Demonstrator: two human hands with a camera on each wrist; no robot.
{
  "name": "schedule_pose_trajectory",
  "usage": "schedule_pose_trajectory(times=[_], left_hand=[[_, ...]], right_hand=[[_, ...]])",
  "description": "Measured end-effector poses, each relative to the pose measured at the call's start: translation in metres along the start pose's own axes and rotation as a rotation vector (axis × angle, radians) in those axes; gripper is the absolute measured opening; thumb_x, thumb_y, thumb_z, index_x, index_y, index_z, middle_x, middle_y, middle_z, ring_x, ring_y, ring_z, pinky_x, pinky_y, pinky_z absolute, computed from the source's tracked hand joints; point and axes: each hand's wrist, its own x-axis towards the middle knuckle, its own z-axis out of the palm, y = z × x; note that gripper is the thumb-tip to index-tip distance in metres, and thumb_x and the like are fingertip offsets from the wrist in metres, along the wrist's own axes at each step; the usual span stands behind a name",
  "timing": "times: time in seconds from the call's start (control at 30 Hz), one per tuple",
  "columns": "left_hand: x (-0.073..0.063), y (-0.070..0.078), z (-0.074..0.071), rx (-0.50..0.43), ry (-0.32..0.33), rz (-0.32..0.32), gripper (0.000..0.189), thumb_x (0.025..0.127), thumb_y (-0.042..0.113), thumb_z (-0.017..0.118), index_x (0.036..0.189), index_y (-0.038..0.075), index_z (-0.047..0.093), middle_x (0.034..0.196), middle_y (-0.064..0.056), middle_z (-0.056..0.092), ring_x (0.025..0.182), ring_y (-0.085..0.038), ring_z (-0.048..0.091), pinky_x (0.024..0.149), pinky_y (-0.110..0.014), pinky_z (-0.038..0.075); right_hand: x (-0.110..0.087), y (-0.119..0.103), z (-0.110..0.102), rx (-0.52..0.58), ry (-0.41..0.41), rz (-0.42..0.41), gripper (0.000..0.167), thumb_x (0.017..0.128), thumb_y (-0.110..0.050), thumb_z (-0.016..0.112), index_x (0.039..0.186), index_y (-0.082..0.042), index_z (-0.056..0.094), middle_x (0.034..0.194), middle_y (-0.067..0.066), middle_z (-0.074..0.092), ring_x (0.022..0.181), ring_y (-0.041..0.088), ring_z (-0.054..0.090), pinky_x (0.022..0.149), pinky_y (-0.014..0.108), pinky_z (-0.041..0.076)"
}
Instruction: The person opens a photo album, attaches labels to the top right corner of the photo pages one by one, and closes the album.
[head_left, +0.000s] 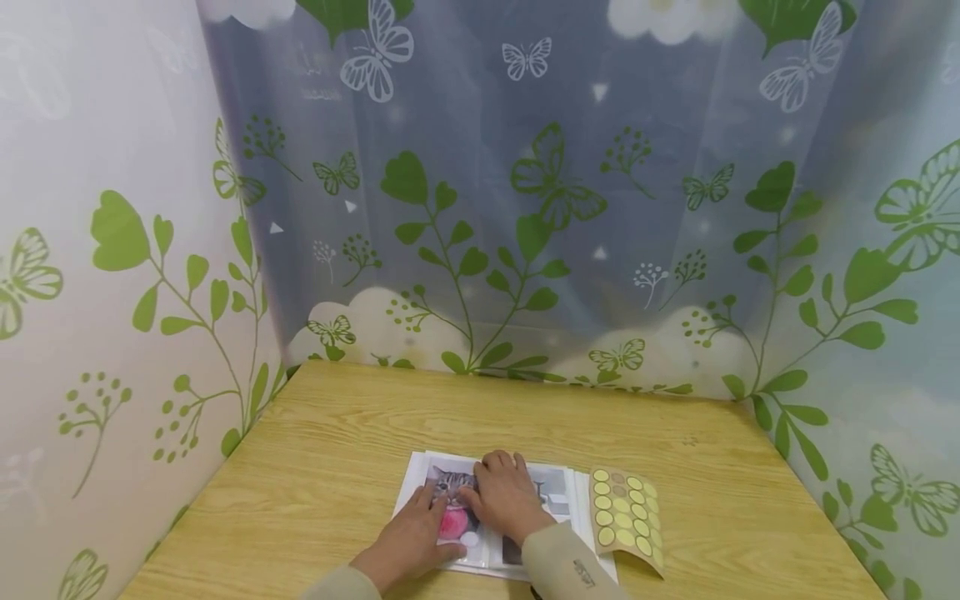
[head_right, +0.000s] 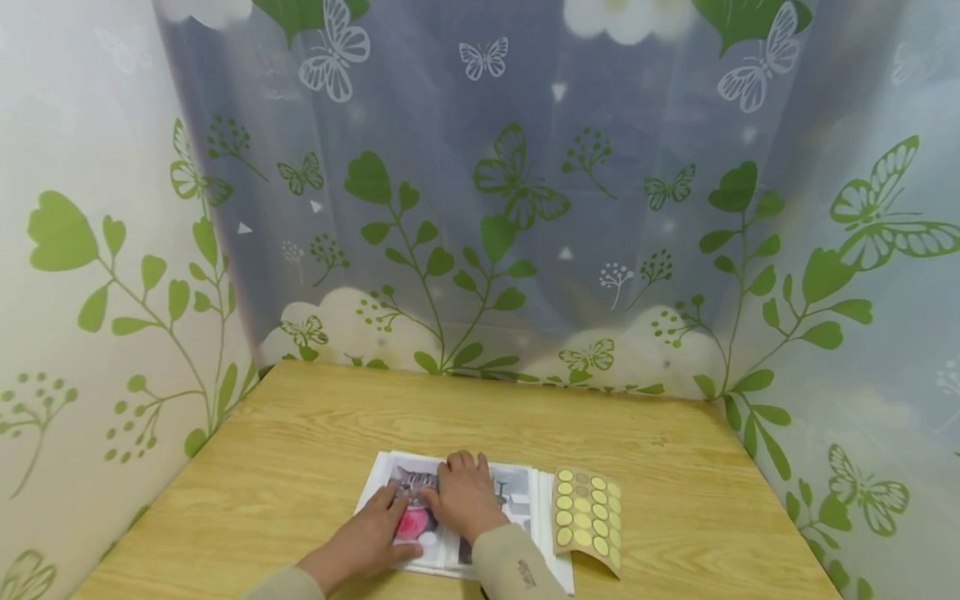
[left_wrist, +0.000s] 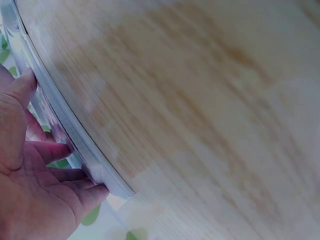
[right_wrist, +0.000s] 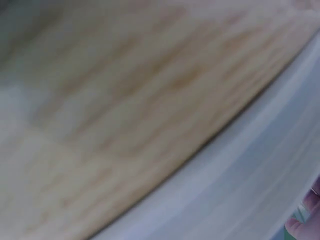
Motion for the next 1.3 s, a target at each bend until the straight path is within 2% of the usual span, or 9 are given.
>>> schedule_pose_trajectory(times=[0.53, 1.13, 1.3], left_hand=[[0.000, -0.001, 0.001, -0.001, -0.004, 0.002, 0.082, 0.083, 0.048, 0.076, 0.134, -0.012, 0.052, 0.146, -0.036, 0.037, 0.133, -0.052, 0.038, 0.106, -0.057, 0.038], [0.000, 0.002, -0.003, -0.012, -0.026, -0.017, 0.082, 0.084, 0.047, 0.076, 0.134, -0.012, 0.052, 0.146, -0.036, 0.036, 0.134, -0.051, 0.037, 0.106, -0.057, 0.038], [-0.001, 0.003, -0.003, -0.013, -0.008, -0.007, 0.081, 0.083, 0.046, 0.077, 0.133, -0.012, 0.052, 0.145, -0.037, 0.037, 0.133, -0.051, 0.039, 0.105, -0.057, 0.039]], right_hand=[[-0.008, -0.005, 0.000, -0.004, 0.006, -0.010, 0.058, 0.098, -0.055, 0.051, 0.130, -0.009, 0.063, 0.127, 0.007, 0.058, 0.126, 0.027, 0.048, 0.113, 0.056, 0.029], [-0.018, 0.004, -0.001, -0.025, 0.036, -0.048, 0.054, 0.098, -0.053, 0.052, 0.131, -0.012, 0.062, 0.128, 0.007, 0.059, 0.126, 0.027, 0.049, 0.112, 0.058, 0.029], [-0.021, 0.007, -0.001, -0.025, 0.051, -0.054, 0.047, 0.097, -0.052, 0.054, 0.122, -0.014, 0.065, 0.122, 0.006, 0.059, 0.123, 0.027, 0.050, 0.111, 0.057, 0.030]])
